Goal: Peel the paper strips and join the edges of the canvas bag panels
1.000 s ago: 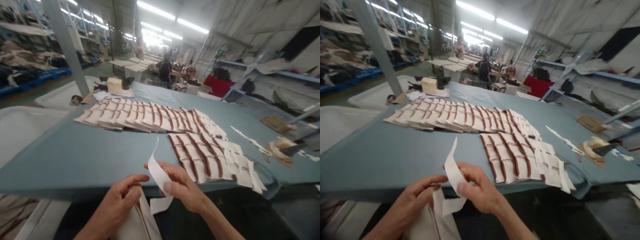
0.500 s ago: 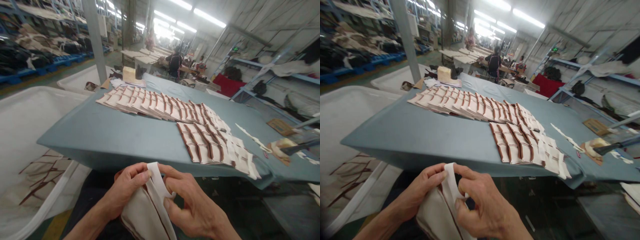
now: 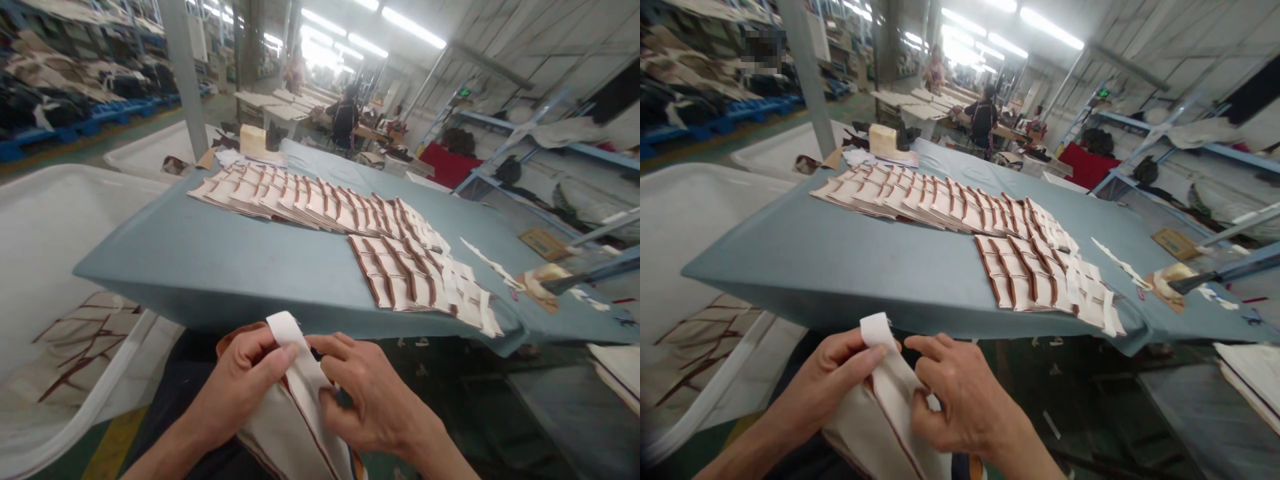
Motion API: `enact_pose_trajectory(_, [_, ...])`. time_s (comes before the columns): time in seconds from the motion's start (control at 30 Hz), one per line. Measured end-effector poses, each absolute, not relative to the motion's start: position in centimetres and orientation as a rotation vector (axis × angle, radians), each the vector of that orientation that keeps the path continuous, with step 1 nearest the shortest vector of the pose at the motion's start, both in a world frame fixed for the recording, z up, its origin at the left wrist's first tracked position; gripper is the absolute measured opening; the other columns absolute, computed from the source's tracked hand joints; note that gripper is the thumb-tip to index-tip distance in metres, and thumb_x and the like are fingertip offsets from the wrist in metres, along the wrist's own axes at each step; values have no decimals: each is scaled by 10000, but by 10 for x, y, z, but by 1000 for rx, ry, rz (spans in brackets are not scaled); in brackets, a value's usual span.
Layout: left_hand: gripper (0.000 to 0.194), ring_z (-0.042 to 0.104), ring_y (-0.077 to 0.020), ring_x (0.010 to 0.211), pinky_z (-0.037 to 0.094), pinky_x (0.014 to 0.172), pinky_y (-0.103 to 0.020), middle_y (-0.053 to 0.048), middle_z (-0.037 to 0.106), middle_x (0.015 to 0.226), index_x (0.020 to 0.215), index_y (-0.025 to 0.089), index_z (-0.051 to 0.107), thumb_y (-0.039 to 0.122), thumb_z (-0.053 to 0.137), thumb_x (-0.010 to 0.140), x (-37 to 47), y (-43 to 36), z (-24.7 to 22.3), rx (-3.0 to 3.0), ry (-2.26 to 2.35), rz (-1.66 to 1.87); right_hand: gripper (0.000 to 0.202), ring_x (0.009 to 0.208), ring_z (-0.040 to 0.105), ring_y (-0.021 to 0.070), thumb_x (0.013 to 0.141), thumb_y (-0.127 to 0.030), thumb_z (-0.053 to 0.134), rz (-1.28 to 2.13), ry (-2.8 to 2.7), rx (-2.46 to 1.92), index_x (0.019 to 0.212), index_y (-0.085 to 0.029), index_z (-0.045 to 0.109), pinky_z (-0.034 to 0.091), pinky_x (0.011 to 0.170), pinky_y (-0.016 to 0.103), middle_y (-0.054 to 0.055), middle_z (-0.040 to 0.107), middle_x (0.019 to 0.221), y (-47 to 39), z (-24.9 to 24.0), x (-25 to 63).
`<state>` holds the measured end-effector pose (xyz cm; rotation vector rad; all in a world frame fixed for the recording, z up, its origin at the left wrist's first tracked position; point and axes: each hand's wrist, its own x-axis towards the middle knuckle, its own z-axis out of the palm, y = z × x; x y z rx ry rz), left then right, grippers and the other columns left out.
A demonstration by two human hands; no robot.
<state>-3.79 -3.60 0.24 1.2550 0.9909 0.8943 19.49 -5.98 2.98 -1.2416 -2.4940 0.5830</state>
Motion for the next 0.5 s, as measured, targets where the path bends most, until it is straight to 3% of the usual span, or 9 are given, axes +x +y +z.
enact_pose_trajectory(0.1, [409,612,-175,631,455,567,-223,-25,682,684,822,167,821,499,655,994,-41,-44,8,1434,978,868,168,1097,799,341,933,-246,652,756,-2251,-1468,1059,-215,759,590,956,476,122,859,1239,-58,32,204])
enact_pose_trajectory(0.17, [424,624,-183,639,463,585,-232,-28,683,673,775,169,789,474,614,1012,-43,-48,9,1537,969,835,251,1146,784,315,1027,-350,625,858,-2026,-1461,1188,-230,775,577,976,441,111,854,1250,-56,33,205])
enact_pose_trajectory(0.3, [450,496,-138,557,365,525,-233,7,549,611,699,168,696,463,579,1018,-43,-52,6,1622,1009,816,238,1141,774,275,1021,-471,727,1058,-1728,-1231,1109,-264,807,563,997,392,77,853,1283,-53,31,180])
enact_pose_trajectory(0.5, [438,406,-108,534,308,521,-236,31,461,586,632,173,598,388,560,1012,-42,-55,5,1630,984,816,133,1019,790,253,977,-368,776,1199,-1472,-1129,955,-241,806,601,963,379,62,875,1068,-51,22,133])
